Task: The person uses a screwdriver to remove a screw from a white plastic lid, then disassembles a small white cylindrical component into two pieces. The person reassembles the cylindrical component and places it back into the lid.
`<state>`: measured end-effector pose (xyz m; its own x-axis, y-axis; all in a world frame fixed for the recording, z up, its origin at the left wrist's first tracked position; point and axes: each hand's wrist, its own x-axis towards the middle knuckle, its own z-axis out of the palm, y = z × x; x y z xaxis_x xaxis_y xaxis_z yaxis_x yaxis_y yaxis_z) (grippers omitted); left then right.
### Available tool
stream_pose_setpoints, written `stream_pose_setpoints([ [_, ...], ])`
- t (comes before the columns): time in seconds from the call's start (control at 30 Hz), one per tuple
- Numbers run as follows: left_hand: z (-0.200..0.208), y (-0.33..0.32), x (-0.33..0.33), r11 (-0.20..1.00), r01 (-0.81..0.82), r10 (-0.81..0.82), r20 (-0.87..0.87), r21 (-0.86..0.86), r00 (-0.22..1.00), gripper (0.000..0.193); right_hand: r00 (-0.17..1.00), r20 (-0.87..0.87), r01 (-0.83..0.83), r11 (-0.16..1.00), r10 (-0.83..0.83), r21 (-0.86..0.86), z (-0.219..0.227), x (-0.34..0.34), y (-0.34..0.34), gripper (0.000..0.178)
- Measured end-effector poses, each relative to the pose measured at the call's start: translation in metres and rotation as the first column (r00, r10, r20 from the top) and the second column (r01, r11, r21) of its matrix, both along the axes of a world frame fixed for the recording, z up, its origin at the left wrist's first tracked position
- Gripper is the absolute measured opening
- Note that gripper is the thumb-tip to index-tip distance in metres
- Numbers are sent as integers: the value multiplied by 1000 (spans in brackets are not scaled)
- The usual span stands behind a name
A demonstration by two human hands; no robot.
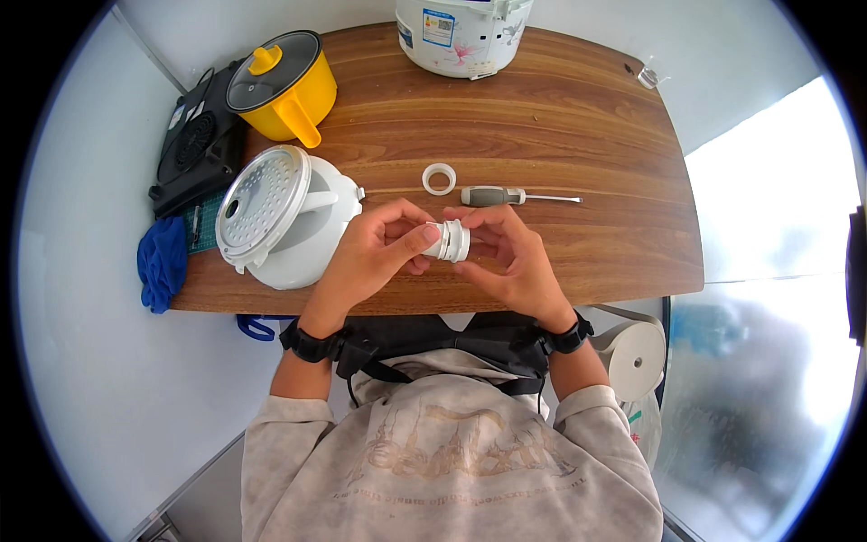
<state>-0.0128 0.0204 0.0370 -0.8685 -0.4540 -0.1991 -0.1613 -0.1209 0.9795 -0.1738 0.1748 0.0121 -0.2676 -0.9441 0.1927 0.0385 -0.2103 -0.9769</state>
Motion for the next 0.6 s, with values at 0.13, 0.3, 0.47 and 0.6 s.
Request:
stream_pose_setpoints([
  [0.13,-5,-2,1,999,21,-20,-17,40,1000,29,998,-61,13,1000,-12,3,2,1,1,43],
  [0.3,-5,-2,0,999,20,-20,-2,43,1000,30,996,-83,34,999,-34,-1,2,2,3,43],
  [0.47,-3,2,-1,1000,3,-3,-13,25,1000,29,996,-76,51,998,-54,-33,1,3,3,43],
  [0.6,-2,2,-1,998,2,-1,-14,64,1000,29,999,-24,45,997,-46,-60,-5,3,3,43],
])
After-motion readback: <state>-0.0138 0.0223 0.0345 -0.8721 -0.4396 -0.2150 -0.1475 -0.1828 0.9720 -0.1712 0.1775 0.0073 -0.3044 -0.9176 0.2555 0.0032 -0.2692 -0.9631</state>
